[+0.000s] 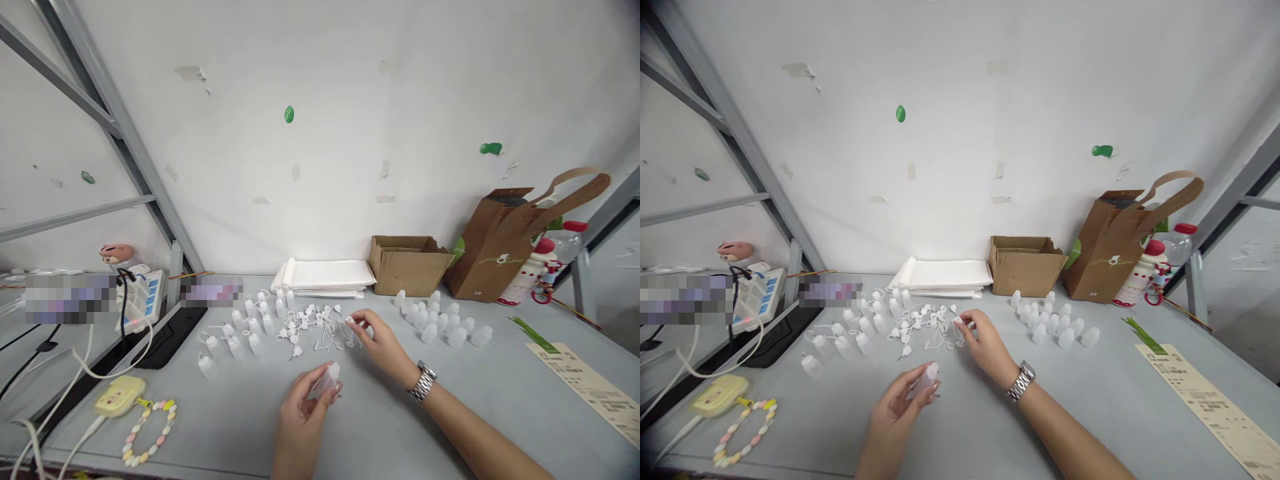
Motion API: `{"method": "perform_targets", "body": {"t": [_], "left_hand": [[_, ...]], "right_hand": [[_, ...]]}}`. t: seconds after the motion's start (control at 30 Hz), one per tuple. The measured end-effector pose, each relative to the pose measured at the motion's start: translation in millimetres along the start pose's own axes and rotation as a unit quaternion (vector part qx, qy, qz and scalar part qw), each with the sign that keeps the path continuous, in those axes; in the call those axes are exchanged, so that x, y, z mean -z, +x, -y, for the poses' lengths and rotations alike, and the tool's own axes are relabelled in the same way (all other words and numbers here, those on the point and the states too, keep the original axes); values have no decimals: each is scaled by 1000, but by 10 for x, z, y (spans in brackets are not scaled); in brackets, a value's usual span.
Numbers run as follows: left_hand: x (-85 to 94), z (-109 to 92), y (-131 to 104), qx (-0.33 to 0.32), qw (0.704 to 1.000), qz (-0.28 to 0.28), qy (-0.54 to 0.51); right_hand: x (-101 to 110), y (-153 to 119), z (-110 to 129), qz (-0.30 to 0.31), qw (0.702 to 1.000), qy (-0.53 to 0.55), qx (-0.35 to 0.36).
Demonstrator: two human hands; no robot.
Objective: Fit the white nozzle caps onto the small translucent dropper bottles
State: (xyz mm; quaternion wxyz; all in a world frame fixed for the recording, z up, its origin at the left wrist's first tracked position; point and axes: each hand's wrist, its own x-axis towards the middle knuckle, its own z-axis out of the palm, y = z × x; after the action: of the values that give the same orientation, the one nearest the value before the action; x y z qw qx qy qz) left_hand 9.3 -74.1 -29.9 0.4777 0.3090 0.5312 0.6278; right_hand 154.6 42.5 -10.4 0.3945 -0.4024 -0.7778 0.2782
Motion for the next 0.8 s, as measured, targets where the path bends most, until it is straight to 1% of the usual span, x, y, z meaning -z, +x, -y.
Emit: {"method": "perform_targets", "body": {"t": [0.1, 0.2, 0.23, 0.3, 0.4, 0.47, 0.57, 0.73, 0.8], "left_hand": [[38, -1, 33, -24, 999, 3, 32], [50, -1, 56, -38, 998, -6, 48], [52, 3, 61, -41, 998, -9, 56], [58, 15, 71, -43, 996, -14, 73], [76, 27, 86, -27, 994, -27, 97], [87, 25, 93, -20, 993, -34, 109], [93, 13, 95, -14, 993, -31, 115], [71, -2, 74, 16, 991, -25, 130], [58, 1, 64, 15, 992, -18, 127]], "right_hand": [[58, -13, 41, 3, 996, 71, -58], [76, -20, 43, -11, 992, 96, -84], [80, -23, 45, -7, 991, 102, -85], [91, -34, 67, 39, 987, 133, -81], [110, -65, 141, 134, 968, 200, -74], [116, -85, 194, 166, 959, 219, -73], [118, -103, 238, 187, 956, 215, -73], [126, -119, 251, 191, 956, 205, -84], [126, -128, 256, 196, 956, 201, -82]]}}
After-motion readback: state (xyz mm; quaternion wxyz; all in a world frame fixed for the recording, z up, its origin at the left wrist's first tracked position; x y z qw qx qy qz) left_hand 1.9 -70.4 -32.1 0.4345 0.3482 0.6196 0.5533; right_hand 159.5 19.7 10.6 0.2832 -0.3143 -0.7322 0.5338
